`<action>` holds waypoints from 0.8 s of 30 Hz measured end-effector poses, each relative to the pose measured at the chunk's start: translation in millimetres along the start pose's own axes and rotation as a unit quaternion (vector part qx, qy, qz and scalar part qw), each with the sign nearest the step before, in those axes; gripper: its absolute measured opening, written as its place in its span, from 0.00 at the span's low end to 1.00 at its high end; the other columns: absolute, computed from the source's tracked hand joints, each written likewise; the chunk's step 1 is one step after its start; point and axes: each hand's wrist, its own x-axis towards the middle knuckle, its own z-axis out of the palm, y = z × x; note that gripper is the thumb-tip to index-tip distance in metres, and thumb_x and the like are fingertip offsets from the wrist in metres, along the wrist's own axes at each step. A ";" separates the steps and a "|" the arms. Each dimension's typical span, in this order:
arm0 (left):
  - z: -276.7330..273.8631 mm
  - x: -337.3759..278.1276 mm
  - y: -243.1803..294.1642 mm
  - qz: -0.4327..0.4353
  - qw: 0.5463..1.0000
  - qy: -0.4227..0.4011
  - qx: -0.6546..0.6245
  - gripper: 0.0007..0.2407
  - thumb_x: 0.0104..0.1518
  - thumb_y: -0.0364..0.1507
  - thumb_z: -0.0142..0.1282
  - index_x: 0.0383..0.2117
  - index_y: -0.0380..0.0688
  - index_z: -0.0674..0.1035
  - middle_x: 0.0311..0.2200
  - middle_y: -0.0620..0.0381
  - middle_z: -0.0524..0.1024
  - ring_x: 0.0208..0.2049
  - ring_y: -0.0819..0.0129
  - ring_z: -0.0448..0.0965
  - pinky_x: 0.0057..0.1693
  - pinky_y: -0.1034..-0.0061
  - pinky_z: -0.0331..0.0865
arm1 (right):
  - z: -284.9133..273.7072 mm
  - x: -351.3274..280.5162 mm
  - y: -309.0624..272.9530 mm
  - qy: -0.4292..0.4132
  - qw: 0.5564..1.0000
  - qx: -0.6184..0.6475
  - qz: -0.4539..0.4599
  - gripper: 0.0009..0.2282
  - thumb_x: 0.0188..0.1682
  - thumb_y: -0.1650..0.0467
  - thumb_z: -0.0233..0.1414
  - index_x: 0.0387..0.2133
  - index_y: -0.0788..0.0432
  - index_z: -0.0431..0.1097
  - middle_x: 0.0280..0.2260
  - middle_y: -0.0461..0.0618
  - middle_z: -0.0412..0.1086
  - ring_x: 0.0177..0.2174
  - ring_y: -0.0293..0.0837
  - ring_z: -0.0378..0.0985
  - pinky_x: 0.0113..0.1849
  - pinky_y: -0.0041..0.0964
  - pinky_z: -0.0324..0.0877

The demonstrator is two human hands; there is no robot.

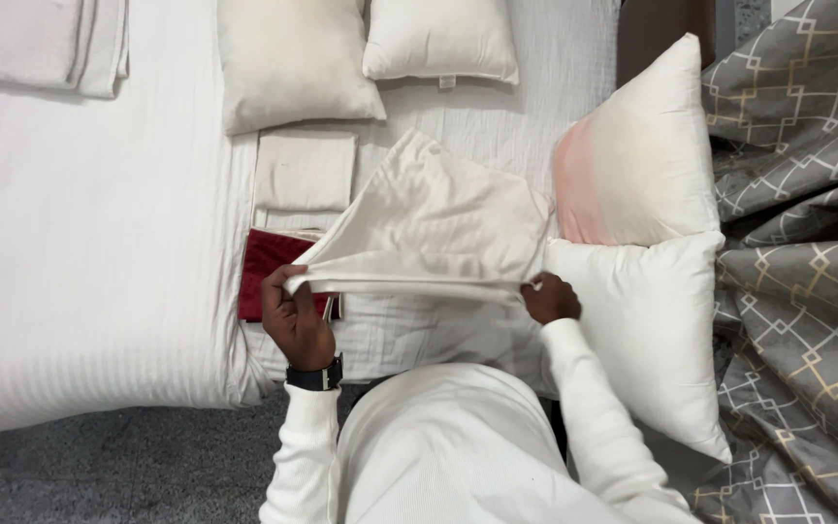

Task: The person lies on a bed and puts pillowcases on several pillows by hand. They handle a white pillowcase and a multi-colored pillowcase, inserting the pillows and adjusting the fabric to fit.

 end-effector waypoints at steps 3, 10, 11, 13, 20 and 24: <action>-0.4 5.6 9.0 0.002 0.999 0.046 0.016 0.05 0.69 0.19 0.49 0.46 0.38 0.76 0.42 0.58 0.76 0.40 0.76 0.74 0.47 0.80 0.69 | -3.0 52.1 60.5 -0.211 0.950 0.228 -0.009 0.10 0.48 0.76 0.55 0.43 0.64 0.75 0.30 0.59 0.79 0.22 0.48 0.81 0.22 0.44 0.73; -3.9 19.3 50.2 0.087 0.980 0.068 0.165 0.08 0.67 0.20 0.43 0.45 0.37 0.77 0.34 0.58 0.74 0.28 0.78 0.64 0.35 0.84 0.58 | -217.8 -58.8 -44.9 0.142 0.806 0.562 -0.120 0.17 0.52 0.81 0.39 0.50 0.62 0.72 0.30 0.47 0.75 0.22 0.34 0.74 0.21 0.28 0.68; 0.6 32.7 58.8 0.100 0.975 0.023 0.199 0.08 0.68 0.21 0.43 0.46 0.37 0.76 0.35 0.54 0.76 0.31 0.76 0.70 0.38 0.82 0.64 | -233.5 -57.2 -41.1 0.085 0.805 0.573 -0.133 0.16 0.54 0.81 0.41 0.50 0.63 0.73 0.28 0.47 0.72 0.20 0.34 0.70 0.21 0.27 0.65; 9.1 71.5 52.4 0.121 0.966 -0.023 0.228 0.07 0.69 0.22 0.43 0.47 0.38 0.75 0.37 0.51 0.77 0.34 0.74 0.76 0.41 0.80 0.69 | -265.1 -48.3 -45.8 0.035 0.797 0.584 -0.151 0.15 0.56 0.80 0.42 0.51 0.63 0.74 0.27 0.47 0.69 0.18 0.35 0.67 0.20 0.27 0.63; 70.1 217.1 19.1 0.025 0.961 -0.173 0.216 0.21 0.66 0.21 0.39 0.68 0.37 0.62 0.47 0.44 0.80 0.30 0.67 0.80 0.40 0.70 0.81 | -307.7 21.2 -111.3 0.164 0.798 0.474 -0.335 0.08 0.63 0.75 0.45 0.47 0.62 0.72 0.37 0.50 0.77 0.26 0.39 0.77 0.25 0.32 0.65; 72.4 219.9 72.4 0.253 0.956 -0.149 0.024 0.13 0.82 0.22 0.41 0.67 0.40 0.75 0.58 0.46 0.77 0.51 0.63 0.79 0.54 0.73 0.75 | -346.7 -86.5 -154.3 0.238 0.780 0.469 -0.340 0.07 0.61 0.74 0.46 0.46 0.60 0.71 0.36 0.50 0.78 0.28 0.40 0.80 0.26 0.33 0.67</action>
